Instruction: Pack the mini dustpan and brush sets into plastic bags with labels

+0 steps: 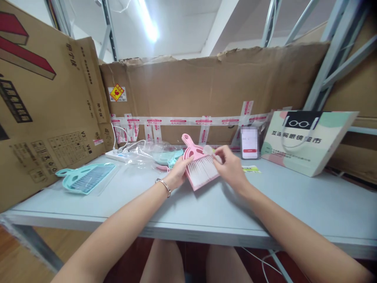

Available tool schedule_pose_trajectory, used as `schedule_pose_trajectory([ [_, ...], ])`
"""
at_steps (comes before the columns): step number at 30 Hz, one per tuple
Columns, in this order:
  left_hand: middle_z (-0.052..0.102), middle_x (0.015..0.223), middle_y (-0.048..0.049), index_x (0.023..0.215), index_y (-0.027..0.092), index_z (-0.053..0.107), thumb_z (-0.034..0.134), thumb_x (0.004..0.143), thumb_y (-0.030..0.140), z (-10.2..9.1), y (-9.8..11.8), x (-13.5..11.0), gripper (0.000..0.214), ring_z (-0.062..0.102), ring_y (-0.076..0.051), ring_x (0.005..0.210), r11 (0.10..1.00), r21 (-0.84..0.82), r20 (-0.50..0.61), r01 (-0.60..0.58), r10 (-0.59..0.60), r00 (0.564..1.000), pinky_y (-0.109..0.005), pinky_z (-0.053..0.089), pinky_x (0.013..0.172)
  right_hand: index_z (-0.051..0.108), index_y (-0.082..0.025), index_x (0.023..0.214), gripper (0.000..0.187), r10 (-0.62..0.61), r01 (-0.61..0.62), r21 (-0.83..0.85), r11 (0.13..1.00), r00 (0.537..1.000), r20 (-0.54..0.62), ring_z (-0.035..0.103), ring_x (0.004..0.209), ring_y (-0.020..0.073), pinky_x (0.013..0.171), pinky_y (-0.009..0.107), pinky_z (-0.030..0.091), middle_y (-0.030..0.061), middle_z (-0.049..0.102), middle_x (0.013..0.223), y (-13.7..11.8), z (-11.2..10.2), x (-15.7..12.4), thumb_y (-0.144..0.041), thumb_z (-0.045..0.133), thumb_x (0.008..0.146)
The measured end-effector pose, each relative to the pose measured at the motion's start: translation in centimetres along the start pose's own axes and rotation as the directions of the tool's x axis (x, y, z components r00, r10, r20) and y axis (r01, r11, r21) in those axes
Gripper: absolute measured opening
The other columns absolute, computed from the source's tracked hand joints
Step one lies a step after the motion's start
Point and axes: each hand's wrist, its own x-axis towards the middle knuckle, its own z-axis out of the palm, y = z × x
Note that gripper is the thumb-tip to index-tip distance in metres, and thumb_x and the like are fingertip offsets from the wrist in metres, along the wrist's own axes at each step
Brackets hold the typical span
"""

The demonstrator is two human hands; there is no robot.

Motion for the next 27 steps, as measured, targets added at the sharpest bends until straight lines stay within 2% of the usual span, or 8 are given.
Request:
schedule_pose_trajectory([
  [2, 0.066, 0.095, -0.0058, 0.093, 0.017, 0.061, 0.066, 0.071, 0.022, 0.0, 0.0, 0.1, 0.022, 0.061, -0.017, 0.081, 1.0, -0.008, -0.03, -0.021, 0.021, 0.999, -0.03, 0.046, 0.077, 0.049, -0.021, 0.08, 0.012, 0.006, -0.005, -0.004, 1.0, 0.999, 0.035, 0.046, 0.056, 0.0128, 0.056, 0.026, 0.036, -0.0015, 0.055, 0.067, -0.1, 0.0, 0.1, -0.018, 0.049, 0.068],
  [4, 0.066, 0.093, -0.0052, 0.092, 0.017, 0.06, 0.064, 0.073, 0.022, -0.2, 0.1, 0.2, 0.02, 0.061, -0.016, 0.079, 1.0, -0.004, -0.087, -0.023, 0.023, 0.996, -0.029, 0.047, 0.074, 0.05, -0.02, 0.082, 0.015, 0.057, -0.063, -0.032, 0.998, 0.987, -0.152, 0.047, 0.059, 0.0137, 0.059, 0.027, 0.037, 0.0004, 0.056, 0.073, 0.7, -1.4, 1.0, -0.018, 0.05, 0.067],
  [7, 0.067, 0.088, -0.0053, 0.086, 0.016, 0.06, 0.063, 0.073, 0.022, -0.6, 0.2, 0.4, 0.015, 0.061, -0.016, 0.077, 1.0, -0.003, -0.146, -0.011, 0.011, 0.989, -0.028, 0.047, 0.07, 0.049, -0.02, 0.082, 0.018, 0.12, -0.188, -0.089, 0.978, 0.859, -0.498, 0.048, 0.064, 0.0161, 0.062, 0.03, 0.038, 0.003, 0.054, 0.076, 2.6, -4.2, 2.6, -0.018, 0.052, 0.064],
  [9, 0.067, 0.086, -0.0051, 0.083, 0.015, 0.06, 0.064, 0.073, 0.022, -0.7, 0.2, 0.5, 0.013, 0.061, -0.016, 0.076, 1.0, -0.024, -0.168, -0.018, 0.013, 0.986, -0.027, 0.048, 0.07, 0.047, -0.02, 0.081, 0.019, 0.117, -0.211, -0.117, 0.97, 0.836, -0.536, 0.048, 0.064, 0.0169, 0.062, 0.03, 0.038, 0.0029, 0.053, 0.074, 3.4, -4.9, 2.9, -0.016, 0.052, 0.063],
  [12, 0.067, 0.085, -0.0049, 0.084, 0.016, 0.06, 0.065, 0.071, 0.022, -0.6, 0.1, 0.6, 0.015, 0.062, -0.016, 0.076, 0.999, -0.046, -0.169, -0.022, 0.014, 0.986, -0.028, 0.048, 0.071, 0.048, -0.021, 0.08, 0.018, 0.126, -0.16, -0.103, 0.982, 0.951, -0.282, 0.049, 0.062, 0.0168, 0.061, 0.03, 0.037, 0.0016, 0.054, 0.071, 3.2, -3.2, 2.3, -0.014, 0.049, 0.063],
  [14, 0.068, 0.084, -0.0048, 0.085, 0.015, 0.061, 0.066, 0.071, 0.023, -0.5, 0.1, 0.5, 0.017, 0.062, -0.016, 0.075, 0.999, -0.038, -0.16, -0.014, 0.008, 0.987, -0.029, 0.048, 0.073, 0.049, -0.021, 0.079, 0.019, 0.121, -0.128, -0.076, 0.989, 0.989, -0.088, 0.05, 0.062, 0.0166, 0.06, 0.029, 0.037, 0.001, 0.055, 0.07, 2.4, -1.3, 1.7, -0.012, 0.048, 0.063],
  [22, 0.068, 0.077, -0.0051, 0.083, 0.014, 0.063, 0.062, 0.074, 0.021, -0.3, 0.1, 0.5, 0.011, 0.061, -0.016, 0.068, 0.995, -0.089, -0.069, -0.04, 0.034, 0.997, -0.029, 0.048, 0.071, 0.061, -0.017, 0.086, 0.019, 0.024, -0.039, 0.067, 0.997, 0.977, 0.21, 0.05, 0.059, 0.0147, 0.058, 0.029, 0.041, 0.0013, 0.056, 0.067, 1.1, 2.4, -0.9, -0.028, 0.054, 0.072],
  [27, 0.068, 0.079, -0.0046, 0.09, 0.014, 0.061, 0.061, 0.075, 0.024, -0.3, 0.5, 0.5, 0.018, 0.062, -0.015, 0.066, 0.981, -0.163, -0.097, -0.107, 0.093, 0.991, -0.029, 0.049, 0.069, 0.063, -0.021, 0.106, 0.036, -0.266, 0.256, 0.071, 0.964, 0.939, 0.219, 0.053, 0.098, 0.0233, 0.086, 0.041, 0.043, 0.0106, 0.056, 0.106, 0.8, 3.2, -2.0, -0.04, 0.055, 0.077],
])
